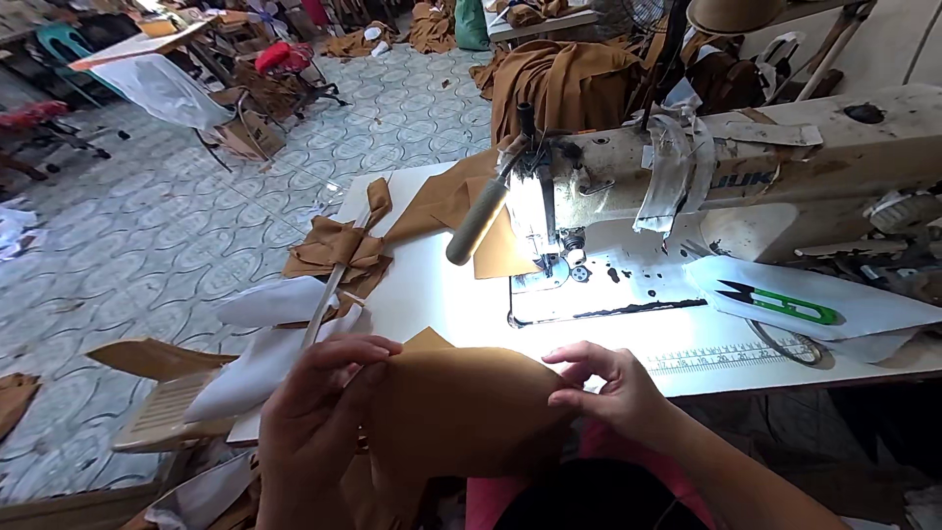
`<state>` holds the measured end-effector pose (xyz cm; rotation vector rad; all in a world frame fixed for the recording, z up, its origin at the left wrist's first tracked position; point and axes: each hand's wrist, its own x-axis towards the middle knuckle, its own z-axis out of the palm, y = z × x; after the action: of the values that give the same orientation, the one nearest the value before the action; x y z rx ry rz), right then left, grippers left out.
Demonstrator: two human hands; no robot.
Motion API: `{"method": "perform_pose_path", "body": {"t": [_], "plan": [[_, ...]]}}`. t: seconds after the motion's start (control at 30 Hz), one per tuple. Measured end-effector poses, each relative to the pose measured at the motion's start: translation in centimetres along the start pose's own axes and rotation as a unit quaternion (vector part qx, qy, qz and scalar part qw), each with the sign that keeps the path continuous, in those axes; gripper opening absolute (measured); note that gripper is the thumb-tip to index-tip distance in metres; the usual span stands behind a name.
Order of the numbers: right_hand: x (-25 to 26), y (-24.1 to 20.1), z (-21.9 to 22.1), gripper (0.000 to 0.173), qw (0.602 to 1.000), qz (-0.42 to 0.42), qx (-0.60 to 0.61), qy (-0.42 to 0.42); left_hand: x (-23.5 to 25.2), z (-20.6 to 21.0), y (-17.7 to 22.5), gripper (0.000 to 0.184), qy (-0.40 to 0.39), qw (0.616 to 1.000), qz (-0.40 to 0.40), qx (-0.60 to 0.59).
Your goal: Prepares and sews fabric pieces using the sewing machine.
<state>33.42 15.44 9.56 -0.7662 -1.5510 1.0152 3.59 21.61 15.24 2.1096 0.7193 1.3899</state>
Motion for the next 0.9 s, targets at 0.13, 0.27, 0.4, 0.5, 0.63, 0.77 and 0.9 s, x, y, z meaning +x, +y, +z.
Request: {"method": "perform_pose_path", "body": {"t": [0.13, 0.27, 0.4, 0.5, 0.63, 0.77, 0.9], "plan": [[0.1, 0.2, 0.3, 0.03, 0.999, -0.036, -0.009, 0.003, -0.1, 0.1, 0.4, 0.018, 0.002, 1.0, 0.003, -0.004], [0.1, 0.4, 0.4, 0.021, 0.998, -0.055, -0.012, 0.012, -0.5, 0.0, 0.5, 0.018, 0.008, 1.0, 0.001, -0.011], [0.0, 0.7, 0.6, 0.015, 0.996, -0.068, -0.035, 0.043, -1.1, 0.1, 0.9, 0.018, 0.023, 1.0, -0.006, 0.009], [-0.1, 0.6, 0.8, 0.013, 0.996, -0.052, -0.046, 0.06, -1.8, 0.1, 1.4, 0.018, 0.028, 0.999, -0.002, 0.028], [-0.1, 0.7, 1.6, 0.012, 0.997, -0.013, -0.07, 0.038, -3.8, 0.2, 1.5, 0.019, 0.063, 0.995, -0.075, 0.034], [-0.2, 1.1, 5.6, 0.017, 0.986, 0.121, -0.058, -0.101, -7.9, -2.0, 0.7, 0.013, 0.068, 0.945, -0.283, 0.146], [0.4, 0.6, 10.6, 0.016, 0.951, 0.164, 0.07, -0.251, -9.5, -7.7, 5.9, 0.025, -0.051, 0.896, -0.275, 0.345]]}}
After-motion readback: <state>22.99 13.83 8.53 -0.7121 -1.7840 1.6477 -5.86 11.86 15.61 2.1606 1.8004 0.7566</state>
